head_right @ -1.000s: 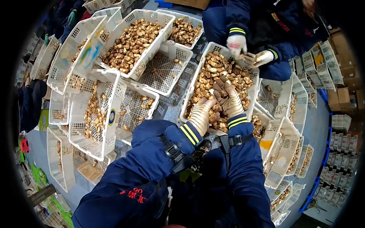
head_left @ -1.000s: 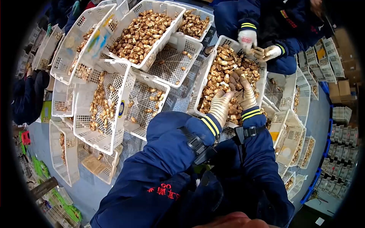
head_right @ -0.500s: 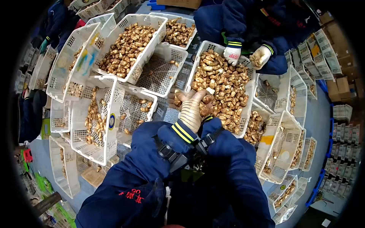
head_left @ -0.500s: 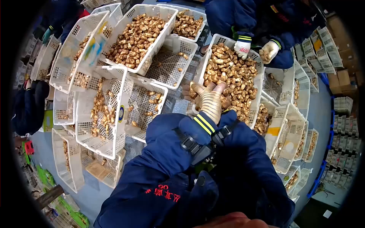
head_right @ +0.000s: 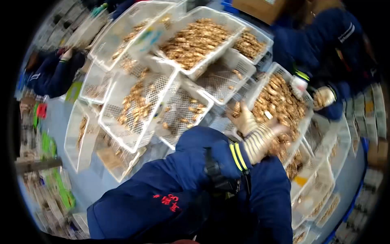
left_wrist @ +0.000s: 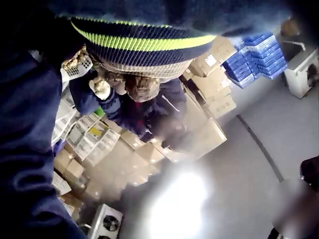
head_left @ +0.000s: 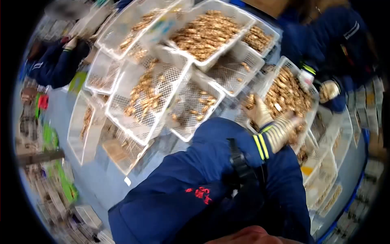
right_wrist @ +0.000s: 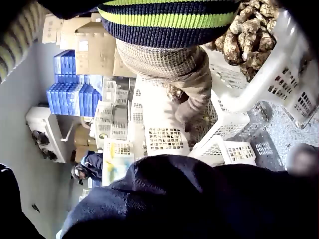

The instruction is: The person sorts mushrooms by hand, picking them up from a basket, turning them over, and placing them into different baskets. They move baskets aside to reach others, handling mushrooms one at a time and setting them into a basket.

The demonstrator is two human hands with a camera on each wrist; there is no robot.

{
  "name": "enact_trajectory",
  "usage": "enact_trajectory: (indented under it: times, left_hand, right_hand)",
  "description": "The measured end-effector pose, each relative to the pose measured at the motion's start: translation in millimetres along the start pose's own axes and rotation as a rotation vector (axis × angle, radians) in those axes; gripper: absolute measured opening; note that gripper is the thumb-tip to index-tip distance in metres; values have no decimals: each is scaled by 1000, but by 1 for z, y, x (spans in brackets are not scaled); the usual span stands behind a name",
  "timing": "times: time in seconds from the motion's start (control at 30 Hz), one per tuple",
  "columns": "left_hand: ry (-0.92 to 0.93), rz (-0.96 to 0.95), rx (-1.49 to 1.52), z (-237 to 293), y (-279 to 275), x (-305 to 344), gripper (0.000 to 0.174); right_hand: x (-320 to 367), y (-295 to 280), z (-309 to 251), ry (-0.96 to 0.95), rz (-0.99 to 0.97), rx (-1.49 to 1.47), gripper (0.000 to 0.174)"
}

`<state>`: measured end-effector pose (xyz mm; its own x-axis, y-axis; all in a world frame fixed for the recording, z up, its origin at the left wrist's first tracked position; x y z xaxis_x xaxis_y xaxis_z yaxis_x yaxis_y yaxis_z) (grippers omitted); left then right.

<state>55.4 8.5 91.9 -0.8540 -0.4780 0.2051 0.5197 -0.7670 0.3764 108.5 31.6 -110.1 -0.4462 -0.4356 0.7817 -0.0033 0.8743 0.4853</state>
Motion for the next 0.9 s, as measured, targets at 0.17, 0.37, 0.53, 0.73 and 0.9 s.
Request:
enact_trajectory:
  times: [0.17, 0.37, 0.53, 0.73, 0.9]
  left_hand:
    - [-268, -227, 597, 65, -15, 27, 28]
    - [-184, -136, 734, 93, -53, 38, 26]
    - [-191, 109, 631, 46, -70, 33, 26]
    - [-544, -64, 658, -19, 5, 45, 18]
    - [-746, -348, 527, -71, 118, 122, 18]
  right_hand:
    - [38, 130, 27, -53, -487, 314, 65]
    - [98, 182, 28, -238, -601, 571, 105]
    - [75, 9, -52, -264, -255, 419, 63]
    - [191, -142, -204, -561, -86, 321, 42]
    - [299, -230, -235, -766, 212, 251, 53]
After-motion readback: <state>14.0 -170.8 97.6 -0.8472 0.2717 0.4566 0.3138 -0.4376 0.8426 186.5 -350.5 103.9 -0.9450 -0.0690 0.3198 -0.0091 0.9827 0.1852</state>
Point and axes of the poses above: each hand's wrist, its own x-axis away from the middle knuckle, its own y-axis out of the palm, z = x × y, the point moved 7 cm from there along -x, towards the middle knuckle, and after that the axes turned 12 degrees about z, right-handed, at the moved point
